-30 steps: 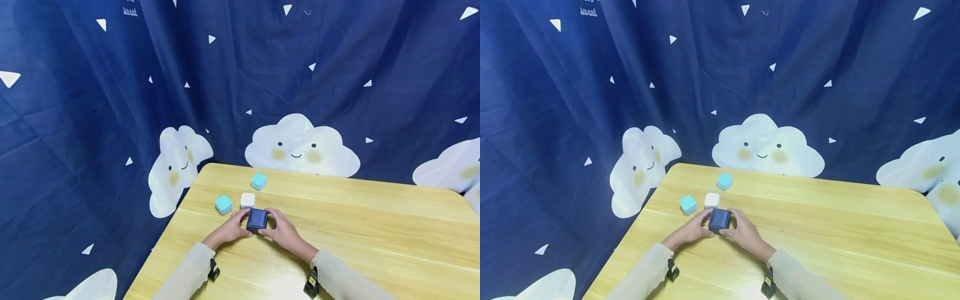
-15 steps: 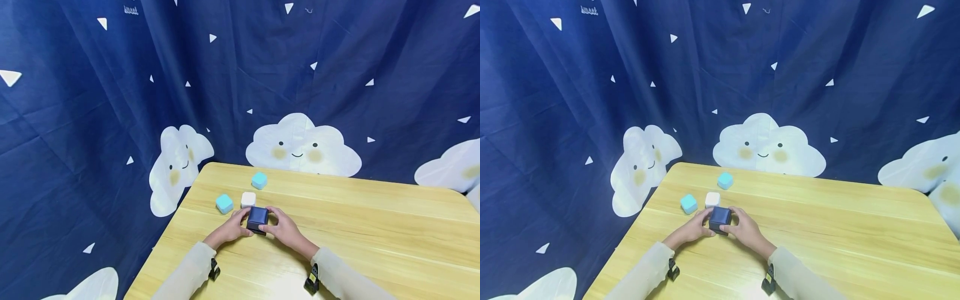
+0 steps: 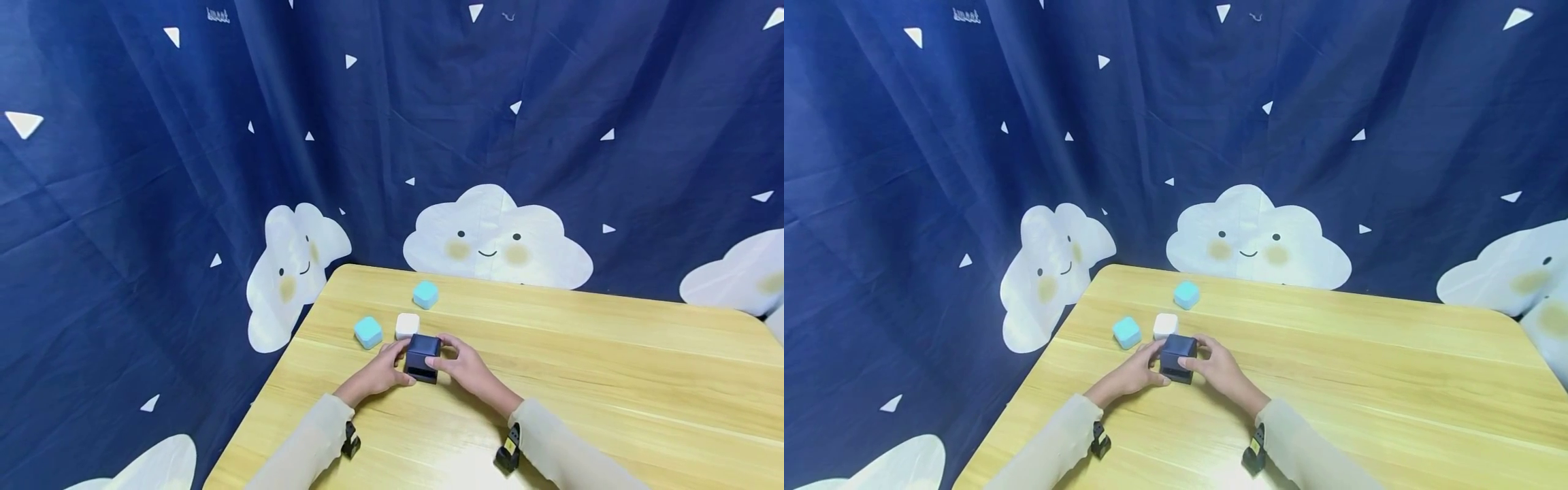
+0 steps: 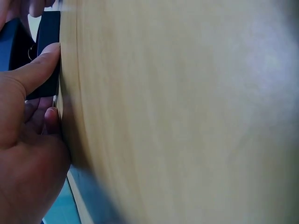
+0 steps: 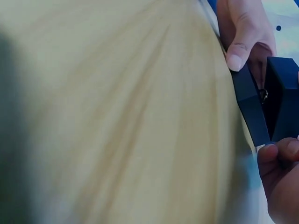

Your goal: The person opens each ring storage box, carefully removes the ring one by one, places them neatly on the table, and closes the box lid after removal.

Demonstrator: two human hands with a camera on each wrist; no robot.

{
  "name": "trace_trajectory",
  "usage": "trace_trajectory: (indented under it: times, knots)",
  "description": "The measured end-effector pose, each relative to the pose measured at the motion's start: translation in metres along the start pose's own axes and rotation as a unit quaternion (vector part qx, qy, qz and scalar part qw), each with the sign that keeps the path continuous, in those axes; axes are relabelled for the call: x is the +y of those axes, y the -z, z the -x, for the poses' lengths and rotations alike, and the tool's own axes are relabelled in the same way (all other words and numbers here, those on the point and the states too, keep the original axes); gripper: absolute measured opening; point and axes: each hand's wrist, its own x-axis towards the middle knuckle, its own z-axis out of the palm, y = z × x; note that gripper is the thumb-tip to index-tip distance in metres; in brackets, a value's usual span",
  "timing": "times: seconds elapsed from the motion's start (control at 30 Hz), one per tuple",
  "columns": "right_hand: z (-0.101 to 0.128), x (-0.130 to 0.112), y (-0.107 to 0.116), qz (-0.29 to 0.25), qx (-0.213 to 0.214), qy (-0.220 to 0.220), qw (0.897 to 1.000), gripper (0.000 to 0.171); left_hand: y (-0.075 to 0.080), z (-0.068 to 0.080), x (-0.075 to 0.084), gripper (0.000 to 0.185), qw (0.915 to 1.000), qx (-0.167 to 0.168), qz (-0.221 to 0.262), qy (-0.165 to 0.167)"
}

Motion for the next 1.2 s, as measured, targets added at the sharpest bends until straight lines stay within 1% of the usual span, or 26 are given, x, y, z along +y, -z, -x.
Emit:
trace_trajectory:
  times: [0.13, 0.3, 0.57, 0.83, 1.03, 1.2]
  knots:
    - [-0.003, -0.001, 0.001, -0.014, -0.004, -0.019, 1.000, 0.072, -0.001, 0.000, -0.001, 0.088, 1.0000, 0.002, 0.000, -0.003]
    - [-0.003, -0.004, 0.004, -0.030, -0.015, -0.054, 0.998, 0.075, -0.001, 0.000, -0.002, 0.089, 1.0000, 0.000, 0.008, -0.005]
    - [-0.007, -0.009, 0.007, -0.053, -0.018, -0.055, 0.997, 0.074, 0.000, 0.000, 0.001, 0.086, 1.0000, -0.001, 0.004, 0.000]
    - [-0.016, -0.009, 0.011, -0.084, -0.020, -0.094, 0.992, 0.079, -0.001, -0.002, 0.002, 0.085, 0.9999, 0.002, 0.010, -0.005]
    - [-0.018, -0.009, 0.009, -0.118, -0.025, -0.102, 0.988, 0.070, 0.000, -0.002, 0.002, 0.085, 1.0000, -0.001, 0.006, 0.000]
    - [-0.019, -0.008, 0.007, -0.146, -0.015, -0.106, 0.983, 0.062, -0.001, -0.002, 0.000, 0.084, 1.0000, -0.005, 0.005, -0.002]
